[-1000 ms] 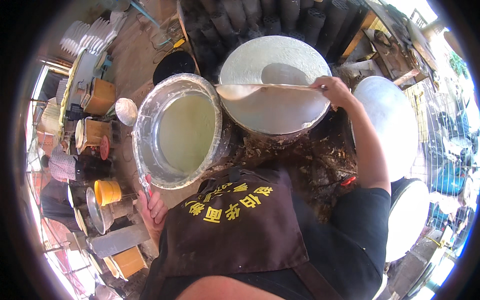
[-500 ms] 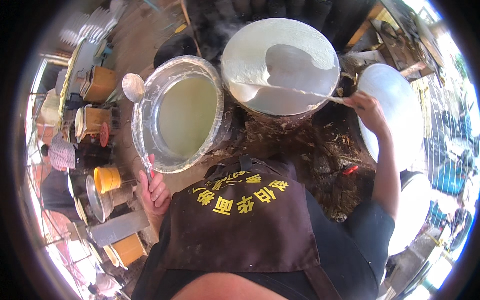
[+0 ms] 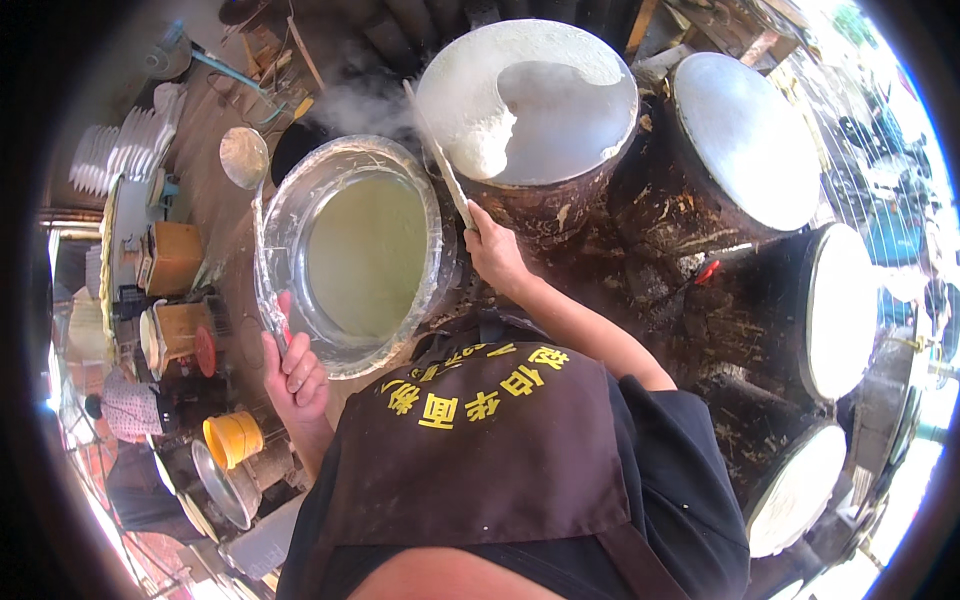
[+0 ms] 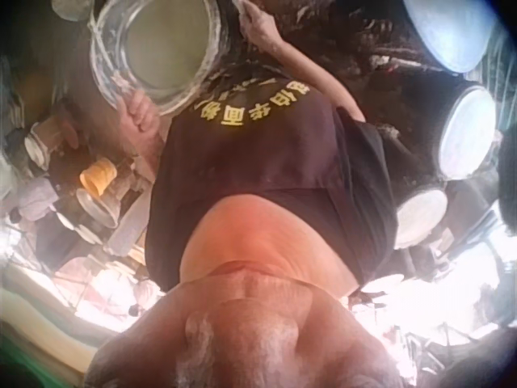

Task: The person ladles batter onto multiple hot cylindrical griddles, spreads it into thin crepes, flips them with a spatula, and stacks the finished crepes on a nearby surface. The process is repeated continuously across several griddles.

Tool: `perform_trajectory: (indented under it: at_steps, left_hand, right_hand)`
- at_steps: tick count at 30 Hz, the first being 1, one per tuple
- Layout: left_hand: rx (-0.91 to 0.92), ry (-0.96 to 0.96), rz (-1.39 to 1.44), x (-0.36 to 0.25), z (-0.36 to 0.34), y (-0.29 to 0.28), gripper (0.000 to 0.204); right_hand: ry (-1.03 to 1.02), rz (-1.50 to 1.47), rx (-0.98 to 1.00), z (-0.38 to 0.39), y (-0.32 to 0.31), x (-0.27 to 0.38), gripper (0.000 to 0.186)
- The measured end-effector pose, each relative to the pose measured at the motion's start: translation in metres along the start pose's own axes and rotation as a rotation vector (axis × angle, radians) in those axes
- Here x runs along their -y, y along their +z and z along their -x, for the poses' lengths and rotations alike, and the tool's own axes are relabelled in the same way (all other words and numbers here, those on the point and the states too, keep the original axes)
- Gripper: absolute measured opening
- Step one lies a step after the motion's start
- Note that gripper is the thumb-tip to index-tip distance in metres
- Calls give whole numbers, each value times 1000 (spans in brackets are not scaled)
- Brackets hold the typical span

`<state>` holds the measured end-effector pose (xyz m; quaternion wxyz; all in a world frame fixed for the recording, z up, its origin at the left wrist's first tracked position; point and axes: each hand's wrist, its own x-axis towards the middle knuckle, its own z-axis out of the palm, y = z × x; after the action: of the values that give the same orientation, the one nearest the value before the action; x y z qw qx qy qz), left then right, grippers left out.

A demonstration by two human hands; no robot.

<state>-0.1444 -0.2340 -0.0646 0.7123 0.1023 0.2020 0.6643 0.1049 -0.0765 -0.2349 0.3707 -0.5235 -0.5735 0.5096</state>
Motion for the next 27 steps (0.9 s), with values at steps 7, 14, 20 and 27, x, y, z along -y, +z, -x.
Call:
perform_trajectory:
  at_steps: [7,14,20,27]
  left_hand:
    - [15,-93,18,-34,14,-30,54]
    - [108,-238,95,-45,10,-58,52]
    - [154,-271,101,-38,6,-47,53]
    - [116,-232,65,-17,12,-28,51]
  right_hand:
    - [254,-119,-81,64,-47,5,51]
    - [256,-91,-170,97,-102,-4,53]
    - [274,-91,-377,76,-96,9,48]
    - [30,311,-230,110,-113,-34,41]
